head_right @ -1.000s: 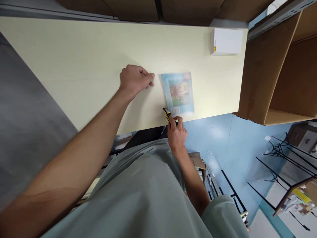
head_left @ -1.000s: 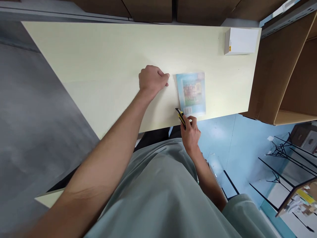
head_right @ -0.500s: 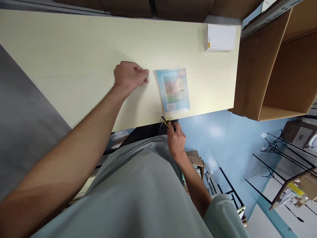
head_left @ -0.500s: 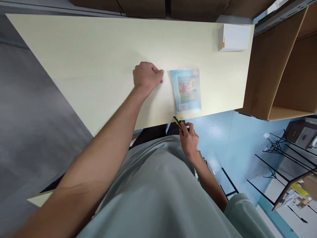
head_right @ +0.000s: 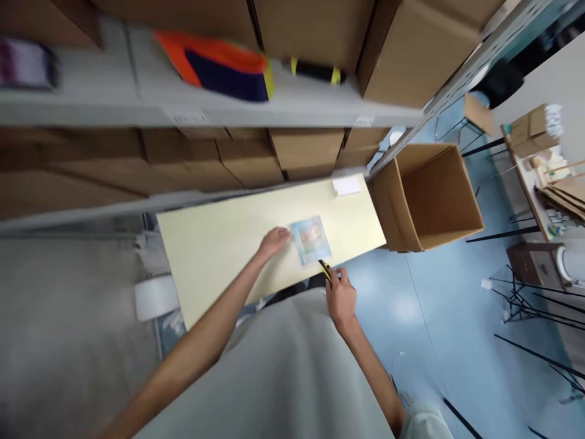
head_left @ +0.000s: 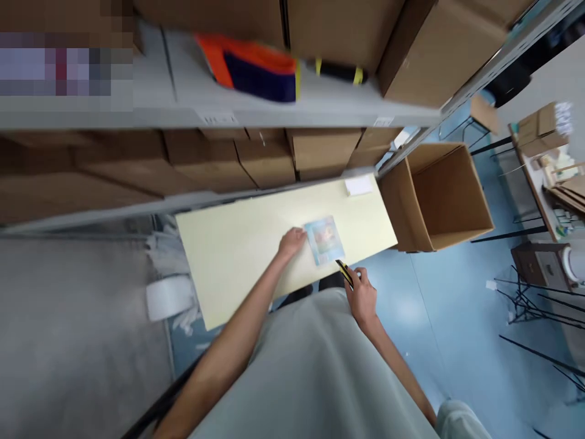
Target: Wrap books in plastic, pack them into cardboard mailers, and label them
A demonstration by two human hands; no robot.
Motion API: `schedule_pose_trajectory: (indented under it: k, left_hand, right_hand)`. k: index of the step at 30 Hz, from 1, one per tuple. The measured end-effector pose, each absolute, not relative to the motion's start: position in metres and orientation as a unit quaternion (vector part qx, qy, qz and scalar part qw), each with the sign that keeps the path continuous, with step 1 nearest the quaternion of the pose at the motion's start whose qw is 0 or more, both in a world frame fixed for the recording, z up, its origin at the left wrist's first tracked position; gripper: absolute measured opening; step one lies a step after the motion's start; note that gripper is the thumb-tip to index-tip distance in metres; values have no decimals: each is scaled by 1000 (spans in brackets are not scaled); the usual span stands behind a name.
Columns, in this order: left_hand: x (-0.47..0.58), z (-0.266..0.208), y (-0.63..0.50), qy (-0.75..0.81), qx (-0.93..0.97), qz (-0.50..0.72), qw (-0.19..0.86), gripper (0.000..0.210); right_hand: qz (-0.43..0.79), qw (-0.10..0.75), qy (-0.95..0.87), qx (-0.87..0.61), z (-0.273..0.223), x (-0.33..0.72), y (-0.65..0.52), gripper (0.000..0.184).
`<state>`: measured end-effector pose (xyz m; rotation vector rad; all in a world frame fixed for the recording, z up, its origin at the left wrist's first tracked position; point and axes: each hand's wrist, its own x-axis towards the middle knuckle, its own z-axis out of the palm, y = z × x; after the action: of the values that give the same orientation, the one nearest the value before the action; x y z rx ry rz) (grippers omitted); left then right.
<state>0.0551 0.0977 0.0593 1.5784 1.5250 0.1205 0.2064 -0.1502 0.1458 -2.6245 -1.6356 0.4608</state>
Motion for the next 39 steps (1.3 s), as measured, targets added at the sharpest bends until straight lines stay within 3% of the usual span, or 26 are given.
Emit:
schedule_pose_trajectory:
  k: [9, 14, 18, 21, 24, 29, 33, 36, 39]
  left_hand:
    - [96, 169, 103, 476, 649, 293, 516, 21]
    - [135, 238, 154, 441, 687, 372, 441, 24]
    - [168, 283, 210, 433, 705, 410, 384, 35]
    - [183, 298, 237, 452, 707, 410, 358, 36]
    - [186, 292, 239, 476, 707, 394, 345, 35]
    - [164, 250, 209, 534, 682, 359, 347, 34]
    - [128, 201, 170, 616, 646, 276, 357, 37]
    - [100, 153, 127, 686, 585, 174, 396, 40]
    - [83, 98, 74, 732, 508, 102, 442, 38]
  right_hand:
    - [46, 187, -528, -827, 201, 268, -26, 39]
    - [10, 254, -624, -739, 256, 309, 99, 43]
    - [-6, 252, -702, -666, 298, 333, 206, 41]
    - [11, 190, -739, -646, 319, 340, 270, 34]
    - [29, 135, -751, -646, 324, 342, 310, 28]
    - [44, 132, -766, -627, 312, 345, 336, 27]
    - [43, 201, -769, -605, 292, 354, 327, 31]
    - [39, 302, -746, -592, 245, 359, 286, 35]
    - [133, 311, -720, -606, 168, 360, 208, 39]
